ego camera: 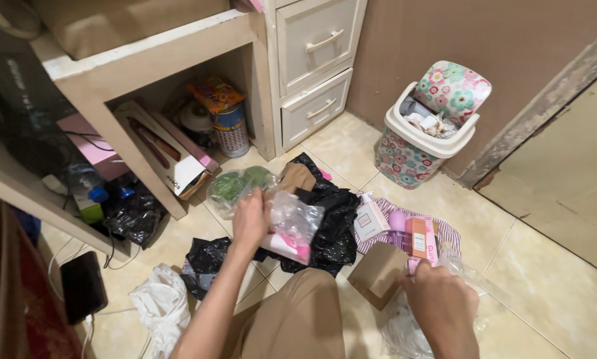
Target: The person sits on the floor and packs various items into a large clear plastic bag. They place bubble wrap, black plastic bags, pink packaging, and small cardboard boxes into the bag one by one.
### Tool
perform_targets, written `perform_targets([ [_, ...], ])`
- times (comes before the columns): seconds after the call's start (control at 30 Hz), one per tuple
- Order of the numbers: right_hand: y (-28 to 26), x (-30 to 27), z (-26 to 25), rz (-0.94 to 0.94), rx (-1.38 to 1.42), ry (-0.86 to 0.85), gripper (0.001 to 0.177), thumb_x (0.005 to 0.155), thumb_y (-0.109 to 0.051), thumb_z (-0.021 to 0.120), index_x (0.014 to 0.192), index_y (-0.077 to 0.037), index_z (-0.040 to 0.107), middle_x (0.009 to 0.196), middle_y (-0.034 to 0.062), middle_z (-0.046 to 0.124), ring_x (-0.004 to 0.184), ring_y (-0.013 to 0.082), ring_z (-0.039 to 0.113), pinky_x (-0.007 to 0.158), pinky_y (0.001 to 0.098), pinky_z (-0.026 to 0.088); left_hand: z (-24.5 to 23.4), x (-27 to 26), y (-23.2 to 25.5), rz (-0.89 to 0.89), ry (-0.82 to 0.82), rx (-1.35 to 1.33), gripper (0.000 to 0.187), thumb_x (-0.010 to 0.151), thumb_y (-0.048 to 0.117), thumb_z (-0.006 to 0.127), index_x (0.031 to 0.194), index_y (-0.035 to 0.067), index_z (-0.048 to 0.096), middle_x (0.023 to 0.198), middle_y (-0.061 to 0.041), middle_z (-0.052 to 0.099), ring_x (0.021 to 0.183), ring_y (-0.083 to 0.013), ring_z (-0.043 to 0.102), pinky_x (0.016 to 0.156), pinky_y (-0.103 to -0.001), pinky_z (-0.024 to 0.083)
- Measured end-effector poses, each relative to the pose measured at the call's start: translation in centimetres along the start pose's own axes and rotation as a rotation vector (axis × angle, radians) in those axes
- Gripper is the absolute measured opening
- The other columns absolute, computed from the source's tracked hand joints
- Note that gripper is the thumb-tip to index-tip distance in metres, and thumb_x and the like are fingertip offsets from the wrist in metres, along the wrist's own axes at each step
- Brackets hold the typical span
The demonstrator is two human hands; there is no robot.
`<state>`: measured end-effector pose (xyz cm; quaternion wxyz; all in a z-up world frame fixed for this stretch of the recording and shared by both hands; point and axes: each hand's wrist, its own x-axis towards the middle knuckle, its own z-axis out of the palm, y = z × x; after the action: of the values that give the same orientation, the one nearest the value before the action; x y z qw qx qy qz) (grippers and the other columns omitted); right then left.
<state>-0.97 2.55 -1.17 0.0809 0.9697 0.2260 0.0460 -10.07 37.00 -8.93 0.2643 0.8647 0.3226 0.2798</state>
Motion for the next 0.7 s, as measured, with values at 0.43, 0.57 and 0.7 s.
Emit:
perform_targets([
  [0.43, -3.6, 2.7, 2.6, -0.472, 1.052, -0.016, 0.148, 0.056, -0.026, 0.103, 0.162, -0.009, 0.002, 0.146, 0.0312, 0.048, 0.128, 0.0390, 0.053, 0.102, 0.0451, 0.046, -1.1, -3.3, 8.1, 0.028, -0.202, -0.402, 0.021, 0.090, 0.016, 0.070, 0.101, 0.001, 0.062, 0.094, -0.024, 0.072, 0.094, -0.0397, 0.072, 0.080, -0.046, 0.054],
  [0.57, -3.8, 2.8, 6.5, -0.028, 1.210, -0.445, 0.134, 0.065, -0.025, 0.096, 0.166, -0.020, 0.009, 0.121, 0.0195, 0.075, 0.108, 0.0211, 0.071, 0.091, 0.0378, 0.057, -0.4, -4.0, 8.7, 0.041, -0.272, -0.589, 0.018, 0.091, 0.015, 0.071, 0.100, 0.002, 0.064, 0.087, -0.015, 0.070, 0.084, -0.0259, 0.068, 0.075, -0.039, 0.054],
  [0.7, -4.9, 3.1, 10.7, -0.047, 1.446, -0.332, 0.106, 0.069, -0.014, 0.092, 0.156, -0.002, 0.033, 0.114, 0.0149, 0.070, 0.088, 0.0173, 0.068, 0.076, 0.0348, 0.058, 0.5, -3.8, 8.1, -0.084, -0.462, -0.898, 0.015, 0.095, 0.013, 0.068, 0.105, 0.002, 0.063, 0.088, -0.003, 0.064, 0.080, -0.0092, 0.059, 0.073, -0.028, 0.050],
])
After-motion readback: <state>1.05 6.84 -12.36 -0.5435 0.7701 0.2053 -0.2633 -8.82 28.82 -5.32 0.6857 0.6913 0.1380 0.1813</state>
